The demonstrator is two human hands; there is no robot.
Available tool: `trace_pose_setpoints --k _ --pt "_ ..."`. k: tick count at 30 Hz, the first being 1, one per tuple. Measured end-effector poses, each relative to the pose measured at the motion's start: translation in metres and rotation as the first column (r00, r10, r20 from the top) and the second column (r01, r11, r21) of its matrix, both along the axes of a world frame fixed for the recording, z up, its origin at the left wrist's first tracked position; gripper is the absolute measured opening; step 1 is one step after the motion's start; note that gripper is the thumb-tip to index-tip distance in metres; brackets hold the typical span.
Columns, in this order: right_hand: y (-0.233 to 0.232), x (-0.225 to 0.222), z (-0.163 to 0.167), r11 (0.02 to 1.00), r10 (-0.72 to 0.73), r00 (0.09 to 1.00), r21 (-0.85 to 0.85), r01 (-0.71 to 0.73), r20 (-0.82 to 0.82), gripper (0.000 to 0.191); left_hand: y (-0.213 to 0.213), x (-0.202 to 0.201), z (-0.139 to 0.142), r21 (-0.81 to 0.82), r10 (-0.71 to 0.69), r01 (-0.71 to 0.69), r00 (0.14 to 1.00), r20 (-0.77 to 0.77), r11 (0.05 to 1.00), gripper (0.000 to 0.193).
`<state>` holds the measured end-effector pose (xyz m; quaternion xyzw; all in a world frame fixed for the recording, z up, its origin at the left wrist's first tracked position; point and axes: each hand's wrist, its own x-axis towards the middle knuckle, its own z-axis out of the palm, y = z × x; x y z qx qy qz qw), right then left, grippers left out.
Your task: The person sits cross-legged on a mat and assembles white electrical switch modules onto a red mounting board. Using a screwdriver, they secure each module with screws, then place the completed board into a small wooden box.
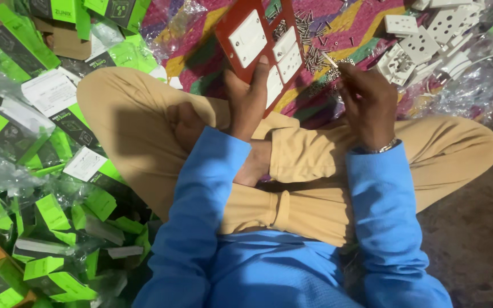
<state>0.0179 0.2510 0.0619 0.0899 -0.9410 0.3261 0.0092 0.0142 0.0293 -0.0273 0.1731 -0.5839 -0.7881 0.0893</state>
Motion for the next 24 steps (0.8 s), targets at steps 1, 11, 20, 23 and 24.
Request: trace_pose_setpoints --k 1,11,20,23,24 --pt "-0.003 0.000 0.000 0.997 0.051 0.994 0.070 -0.044 -0.100 0.032 0.001 0.001 -0.001 -0.019 -0.005 0.005 0.999 -0.037 1.000 0.038" --pt "-0.019 0.005 -0.005 0.968 0.171 0.958 0.221 -0.120 -0.229 0.035 0.000 0.007 0.001 -0.103 -0.107 0.104 0.994 -0.027 0.989 0.039" --pt "-0.017 0.008 -0.007 0.969 0.158 0.971 0.219 -0.117 -0.181 0.032 0.001 0.007 0.009 -0.200 -0.141 0.133 0.990 -0.025 0.971 0.039" --pt "-0.017 0.008 -0.007 0.969 0.162 0.965 0.217 -0.117 -0.205 0.031 0.001 0.006 0.012 -0.200 -0.151 0.140 0.987 -0.046 0.970 0.040" --pt "-0.018 0.008 -0.007 0.971 0.157 0.966 0.208 -0.114 -0.205 0.031 0.001 0.006 0.013 -0.209 -0.153 0.139 0.987 -0.053 0.968 0.040"
